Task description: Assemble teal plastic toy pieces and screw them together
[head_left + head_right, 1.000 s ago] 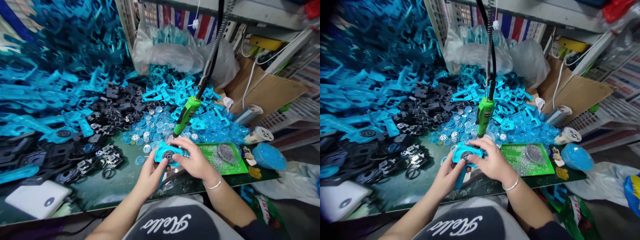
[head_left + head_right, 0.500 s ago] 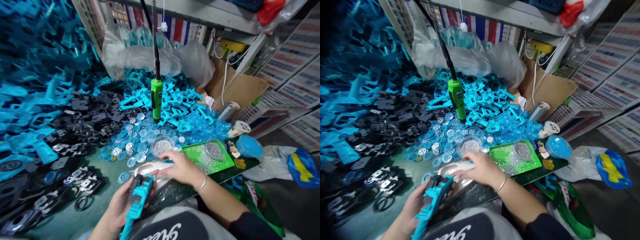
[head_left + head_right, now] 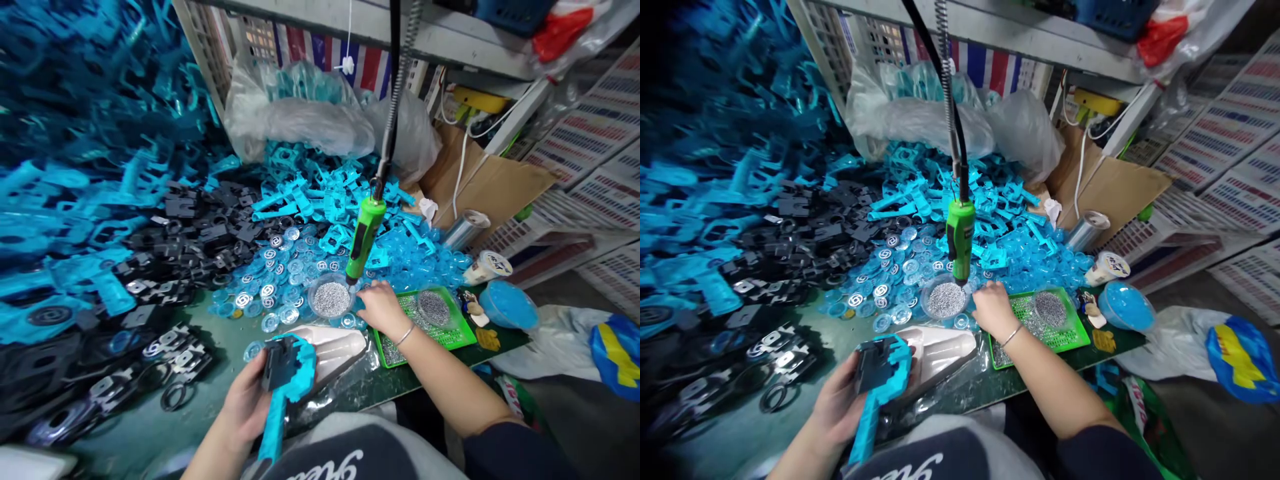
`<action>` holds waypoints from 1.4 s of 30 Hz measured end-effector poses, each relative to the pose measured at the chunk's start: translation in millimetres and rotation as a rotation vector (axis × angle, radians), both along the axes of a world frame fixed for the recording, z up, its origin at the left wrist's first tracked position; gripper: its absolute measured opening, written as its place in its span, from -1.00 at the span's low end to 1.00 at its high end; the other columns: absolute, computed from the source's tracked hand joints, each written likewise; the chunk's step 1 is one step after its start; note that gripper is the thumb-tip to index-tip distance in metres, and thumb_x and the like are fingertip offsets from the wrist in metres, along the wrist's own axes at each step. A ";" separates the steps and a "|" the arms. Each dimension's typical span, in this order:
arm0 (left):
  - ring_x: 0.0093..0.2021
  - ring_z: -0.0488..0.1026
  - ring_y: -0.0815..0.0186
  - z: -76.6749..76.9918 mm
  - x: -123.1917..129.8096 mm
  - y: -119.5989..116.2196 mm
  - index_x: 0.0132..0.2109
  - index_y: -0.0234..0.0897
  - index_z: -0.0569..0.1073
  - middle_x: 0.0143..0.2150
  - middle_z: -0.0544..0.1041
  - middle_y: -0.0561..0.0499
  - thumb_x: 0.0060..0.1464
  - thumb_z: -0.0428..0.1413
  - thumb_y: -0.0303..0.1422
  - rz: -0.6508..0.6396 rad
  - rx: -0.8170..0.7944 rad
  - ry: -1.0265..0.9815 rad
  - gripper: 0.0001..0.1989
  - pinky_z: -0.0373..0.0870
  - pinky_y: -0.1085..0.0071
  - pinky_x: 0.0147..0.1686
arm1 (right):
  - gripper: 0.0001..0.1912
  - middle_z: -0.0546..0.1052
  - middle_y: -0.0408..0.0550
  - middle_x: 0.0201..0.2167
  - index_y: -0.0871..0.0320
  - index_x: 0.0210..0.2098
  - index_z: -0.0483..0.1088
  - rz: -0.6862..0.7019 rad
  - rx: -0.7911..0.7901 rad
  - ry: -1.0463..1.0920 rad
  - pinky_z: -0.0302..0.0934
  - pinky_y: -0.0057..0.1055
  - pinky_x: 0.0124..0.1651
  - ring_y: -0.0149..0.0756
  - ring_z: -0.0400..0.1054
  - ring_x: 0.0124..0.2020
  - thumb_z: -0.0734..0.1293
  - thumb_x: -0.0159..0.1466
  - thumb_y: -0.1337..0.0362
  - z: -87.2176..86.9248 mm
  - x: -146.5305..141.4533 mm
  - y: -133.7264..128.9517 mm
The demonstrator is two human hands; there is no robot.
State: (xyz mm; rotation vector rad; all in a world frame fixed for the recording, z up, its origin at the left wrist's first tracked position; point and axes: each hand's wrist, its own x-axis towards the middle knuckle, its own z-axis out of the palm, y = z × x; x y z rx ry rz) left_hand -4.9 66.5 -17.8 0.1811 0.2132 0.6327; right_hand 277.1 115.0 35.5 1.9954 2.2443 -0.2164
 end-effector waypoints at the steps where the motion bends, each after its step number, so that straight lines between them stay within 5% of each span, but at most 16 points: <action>1: 0.13 0.59 0.03 -0.6 2.4 2.2 0.06 -0.28 0.65 0.05 0.67 -0.13 0.28 0.15 -0.22 0.003 -0.009 0.028 -0.67 0.33 0.11 0.33 | -0.81 0.64 0.17 -0.20 0.19 -0.18 0.60 -0.003 0.005 0.004 0.14 -0.19 0.05 0.01 0.40 0.01 0.36 0.26 0.34 -0.5 0.1 -1.6; 6: 0.01 0.65 -0.02 7.8 20.9 12.7 0.02 -0.29 0.65 -0.05 0.71 -0.17 0.22 0.21 -0.28 0.018 -0.057 0.234 -0.71 0.47 0.01 0.19 | -0.74 0.63 0.21 -0.11 0.22 -0.21 0.57 -0.029 0.036 0.057 0.11 -0.18 0.03 0.00 0.41 0.00 0.24 0.27 0.47 -7.7 -5.7 -3.8; 11: -0.15 0.70 0.00 14.6 30.4 16.1 -0.06 -0.29 0.64 -0.20 0.73 -0.14 0.18 0.24 -0.34 0.049 -0.114 0.351 -0.78 0.59 0.04 0.00 | -0.84 0.65 0.13 -0.23 0.19 -0.27 0.59 -0.083 0.063 0.129 0.14 -0.22 0.03 -0.03 0.44 -0.05 0.33 0.22 0.38 -5.6 -2.5 -0.3; 17: -0.04 0.67 -0.02 19.4 33.2 9.3 -0.11 -0.35 0.67 -0.05 0.71 -0.22 0.12 0.28 -0.32 0.039 -0.095 0.340 -0.77 0.57 0.06 0.05 | -0.69 0.66 0.09 -0.08 0.15 -0.06 0.59 -0.354 0.175 0.185 0.24 -0.38 -0.03 -0.20 0.51 -0.06 0.21 0.40 0.34 22.5 57.1 1.5; 21: 0.05 0.63 -0.03 22.5 34.8 4.4 -0.05 -0.37 0.68 0.03 0.68 -0.23 0.10 0.30 -0.25 0.017 -0.002 0.296 -0.67 0.53 0.14 0.13 | -0.75 0.64 0.08 -0.20 0.25 -0.20 0.58 -0.495 0.123 0.179 0.32 -0.31 -0.04 -0.22 0.53 -0.13 0.27 0.43 0.26 29.9 97.6 19.0; 25: 0.03 0.64 -0.04 25.4 40.2 2.4 -0.13 -0.33 0.71 -0.07 0.71 -0.19 0.05 0.34 -0.23 0.016 0.030 0.314 -0.70 0.45 0.10 0.23 | -0.74 0.61 -0.05 -0.26 0.23 -0.27 0.52 -0.510 0.019 0.207 0.41 -0.24 -0.05 -0.28 0.52 -0.20 0.40 0.36 0.13 19.9 98.8 45.1; 31: -0.10 0.68 0.01 33.0 47.9 3.8 -0.16 -0.35 0.71 -0.17 0.73 -0.18 -0.06 0.41 -0.22 0.037 0.013 0.377 -0.66 0.56 0.17 0.08 | -0.90 0.65 0.22 -0.33 0.23 -0.53 0.54 -0.614 0.047 0.279 0.31 -0.30 -0.12 -0.03 0.55 -0.16 0.44 0.12 0.39 18.5 94.9 63.7; 38: -0.06 0.65 -0.08 41.1 54.4 9.1 -0.04 -0.33 0.69 -0.06 0.70 -0.24 -0.07 0.41 -0.12 0.042 0.189 0.428 -0.51 0.54 0.10 0.05 | -0.76 0.65 0.12 -0.37 0.25 -0.34 0.56 -0.661 0.242 0.630 0.38 -0.31 -0.20 -0.15 0.56 -0.30 0.32 0.26 0.22 46.3 108.1 -1.1; 42: 0.22 0.46 -0.26 59.9 76.2 13.8 0.13 -0.25 0.62 0.19 0.57 -0.28 -0.15 0.42 -0.03 0.035 0.559 0.447 -0.31 0.43 -0.01 0.16 | -0.68 0.62 -0.05 -0.50 0.18 -0.44 0.51 -0.477 0.163 1.216 0.42 -0.35 -0.32 -0.30 0.50 -0.50 0.45 0.17 0.02 45.2 79.8 -47.7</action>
